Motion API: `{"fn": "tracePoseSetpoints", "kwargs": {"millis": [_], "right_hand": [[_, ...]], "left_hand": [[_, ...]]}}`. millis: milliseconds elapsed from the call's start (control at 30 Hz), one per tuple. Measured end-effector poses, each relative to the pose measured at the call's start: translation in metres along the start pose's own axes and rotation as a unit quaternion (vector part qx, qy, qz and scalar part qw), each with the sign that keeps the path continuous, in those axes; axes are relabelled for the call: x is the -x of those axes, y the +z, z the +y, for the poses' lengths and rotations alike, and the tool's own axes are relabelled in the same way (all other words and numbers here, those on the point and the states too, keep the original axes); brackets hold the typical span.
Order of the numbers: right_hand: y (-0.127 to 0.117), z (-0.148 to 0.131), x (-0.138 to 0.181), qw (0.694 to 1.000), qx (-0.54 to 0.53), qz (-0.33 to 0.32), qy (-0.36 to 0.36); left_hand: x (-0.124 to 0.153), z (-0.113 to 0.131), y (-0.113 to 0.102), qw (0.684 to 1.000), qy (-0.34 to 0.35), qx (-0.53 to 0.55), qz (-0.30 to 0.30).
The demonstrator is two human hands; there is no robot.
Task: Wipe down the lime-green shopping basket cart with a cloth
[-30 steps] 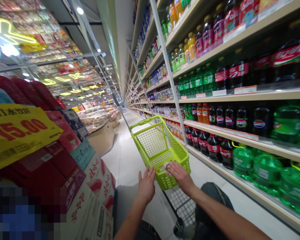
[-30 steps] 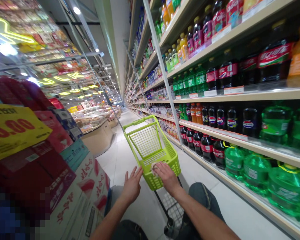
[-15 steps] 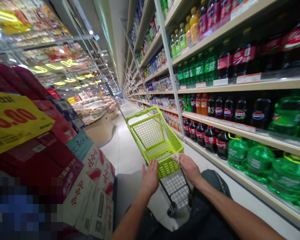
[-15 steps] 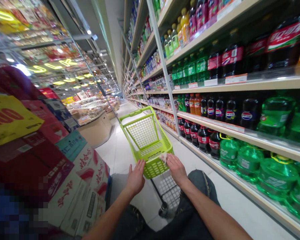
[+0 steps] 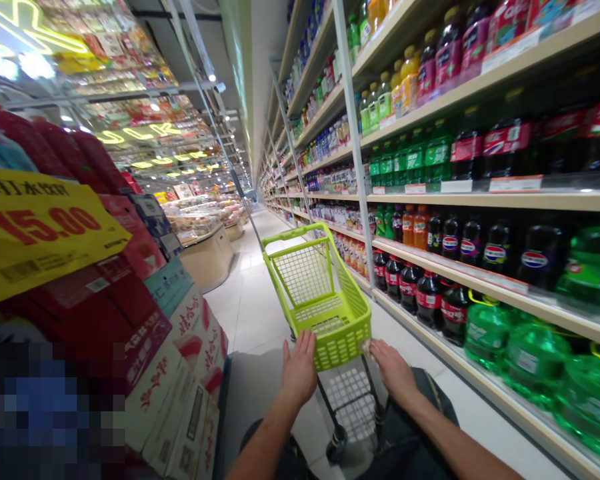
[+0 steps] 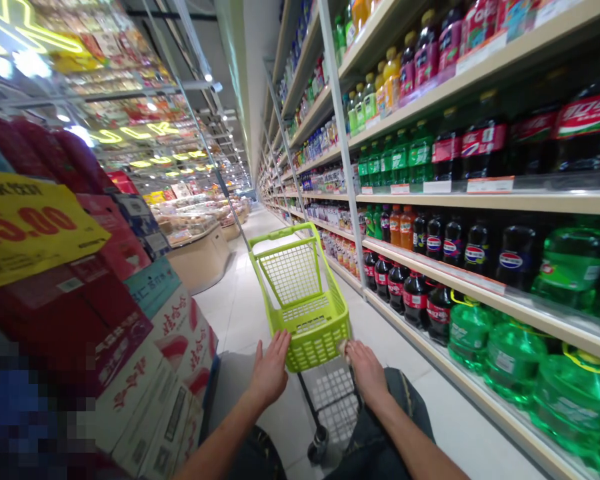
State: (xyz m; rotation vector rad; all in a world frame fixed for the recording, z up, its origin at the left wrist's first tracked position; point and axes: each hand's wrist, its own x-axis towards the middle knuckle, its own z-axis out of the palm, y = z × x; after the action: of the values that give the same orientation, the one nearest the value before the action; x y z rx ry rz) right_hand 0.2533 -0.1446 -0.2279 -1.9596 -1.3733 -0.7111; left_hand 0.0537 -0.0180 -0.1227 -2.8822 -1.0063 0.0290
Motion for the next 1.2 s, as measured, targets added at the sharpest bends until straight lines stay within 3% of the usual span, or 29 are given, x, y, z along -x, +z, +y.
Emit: {"fn": "tracePoseSetpoints", "kwargs": {"millis": [133, 200, 400, 600, 700, 833, 967, 1100, 1200], "right_hand": [[-0.020, -0.008, -0.027, 0.995, -0.032, 0.097, -0.008], [-0.022, -0.017, -0.038, 0.992, -0.043, 0.115, -0.022], [0.006, -0.051, -0.002, 0.990, -0.065, -0.004, -0.127], [0.004, -0.087, -0.025, 0.990, -0.085, 0.038, -0.109], [0.016, -0.101, -0.019, 0.991, -0.074, 0.001, -0.113], [0.008, -0.091, -0.015, 0.990, -0.069, 0.007, -0.123], [-0.014, -0.081, -0.049, 0.991, -0.057, 0.055, -0.108], [0.002, -0.088, -0.066, 0.989, -0.045, 0.022, -0.142], [0.005, -0.063, -0.070, 0.988, -0.026, 0.004, -0.155]], "left_hand": [[-0.001, -0.003, 0.002, 1.000, 0.002, 0.018, 0.012], [-0.001, -0.003, 0.001, 1.000, 0.001, 0.029, 0.009], [-0.001, -0.004, -0.001, 0.998, 0.010, 0.058, -0.001], [-0.003, -0.007, -0.017, 0.993, 0.002, 0.108, -0.039], [-0.003, -0.010, -0.021, 0.990, 0.000, 0.130, -0.059], [-0.001, -0.014, -0.017, 0.992, -0.007, 0.123, -0.040], [0.002, -0.011, -0.016, 0.993, -0.013, 0.113, -0.029], [0.003, -0.008, -0.018, 0.993, -0.018, 0.110, -0.041], [0.003, -0.010, -0.017, 0.994, -0.011, 0.105, -0.028]]}}
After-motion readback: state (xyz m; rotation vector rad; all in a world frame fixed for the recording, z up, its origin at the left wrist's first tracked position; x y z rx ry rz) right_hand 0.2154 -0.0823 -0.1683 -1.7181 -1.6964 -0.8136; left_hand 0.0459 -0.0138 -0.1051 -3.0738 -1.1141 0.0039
